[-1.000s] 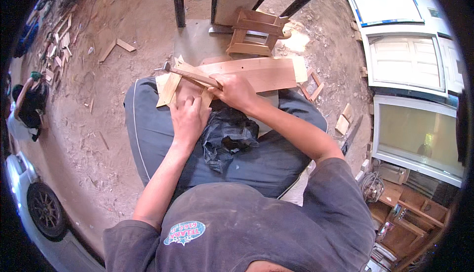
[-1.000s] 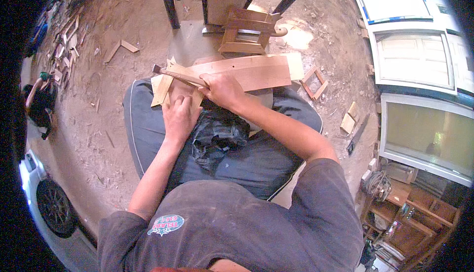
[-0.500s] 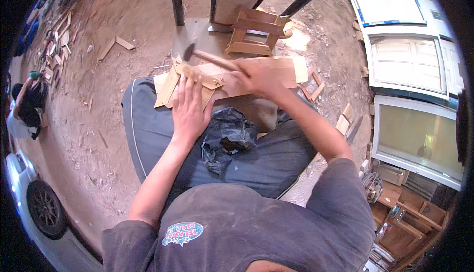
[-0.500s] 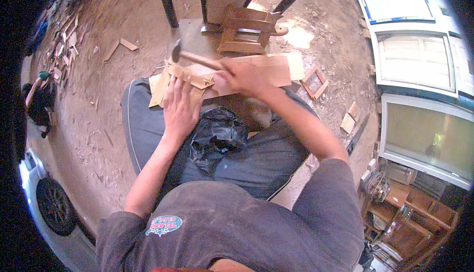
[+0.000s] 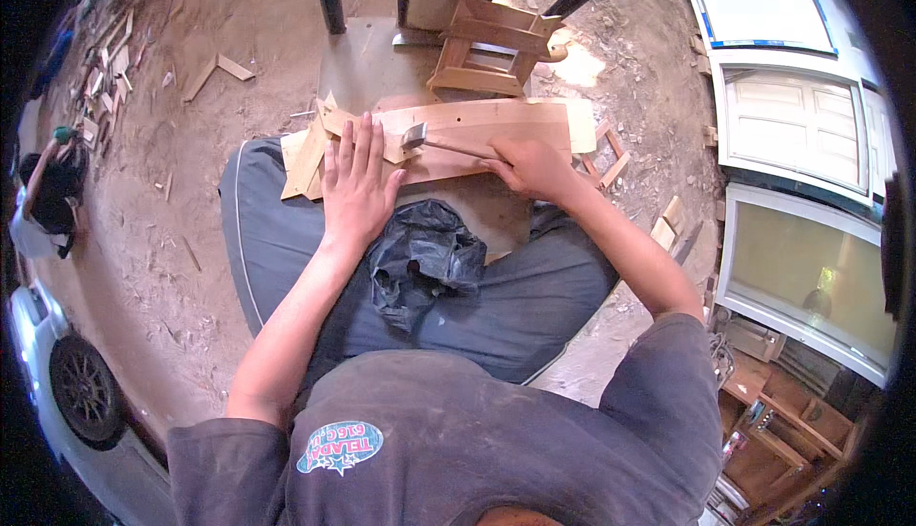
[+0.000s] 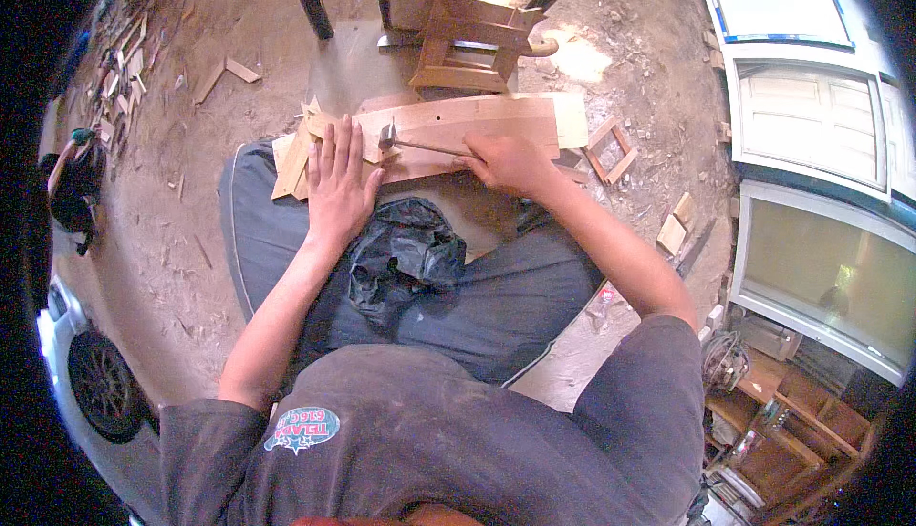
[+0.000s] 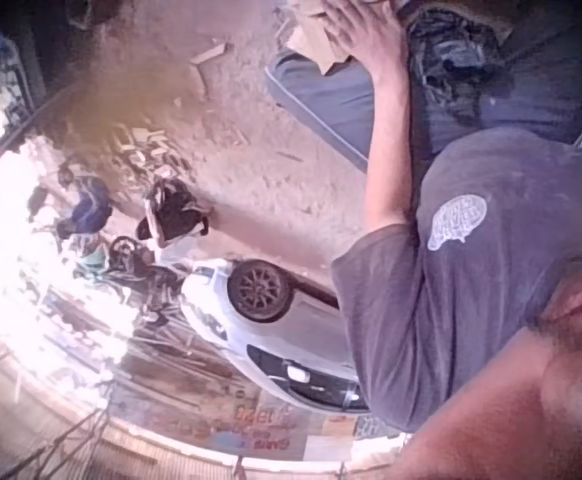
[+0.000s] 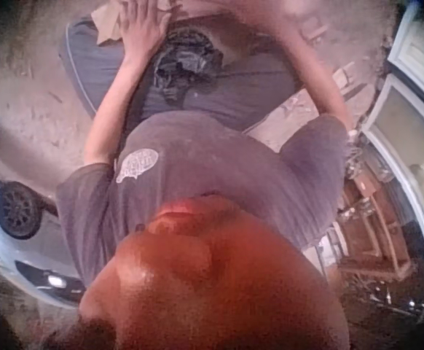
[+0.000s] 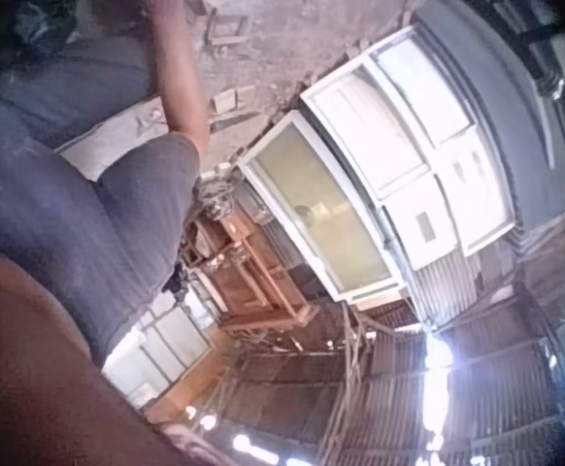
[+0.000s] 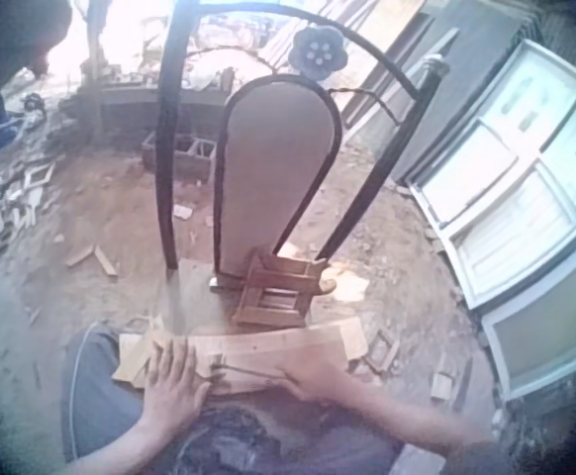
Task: The person assembles a small wooden frame by hammering nails into the joints of wooden slats while sitting on the ground, then places small wooden blocks into a plastic bag.
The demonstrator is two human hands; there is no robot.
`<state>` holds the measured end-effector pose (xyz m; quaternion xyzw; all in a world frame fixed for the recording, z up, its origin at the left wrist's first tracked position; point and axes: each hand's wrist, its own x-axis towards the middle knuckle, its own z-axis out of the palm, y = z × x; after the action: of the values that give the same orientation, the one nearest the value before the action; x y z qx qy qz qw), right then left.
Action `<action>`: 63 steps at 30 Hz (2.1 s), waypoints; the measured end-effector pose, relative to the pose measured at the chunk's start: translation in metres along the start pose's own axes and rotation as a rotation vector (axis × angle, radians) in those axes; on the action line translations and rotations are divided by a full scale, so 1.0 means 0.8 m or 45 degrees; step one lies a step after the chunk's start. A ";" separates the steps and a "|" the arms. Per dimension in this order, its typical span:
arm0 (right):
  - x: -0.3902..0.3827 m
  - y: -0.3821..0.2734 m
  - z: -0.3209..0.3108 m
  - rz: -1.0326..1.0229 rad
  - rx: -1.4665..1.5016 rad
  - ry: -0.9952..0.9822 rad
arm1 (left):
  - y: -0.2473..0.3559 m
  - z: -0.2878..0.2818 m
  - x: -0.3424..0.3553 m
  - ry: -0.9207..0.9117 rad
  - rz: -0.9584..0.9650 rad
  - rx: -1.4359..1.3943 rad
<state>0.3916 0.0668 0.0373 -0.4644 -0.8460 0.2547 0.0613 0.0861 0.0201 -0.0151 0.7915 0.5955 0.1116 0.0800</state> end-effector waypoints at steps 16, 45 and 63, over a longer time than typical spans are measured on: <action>-0.009 -0.033 -0.015 -0.102 -0.159 0.117 | 0.004 -0.001 0.001 -0.001 -0.030 0.012; 0.028 -0.058 -0.004 0.498 -0.132 0.476 | -0.010 -0.015 0.001 0.368 -0.081 -0.143; 0.031 -0.027 0.020 0.515 -0.092 0.281 | -0.049 -0.145 0.104 -0.339 0.565 0.086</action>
<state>0.3557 0.0713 0.0308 -0.6515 -0.7324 0.1792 0.0845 0.0404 0.1099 0.0927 0.9128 0.3948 0.0013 0.1047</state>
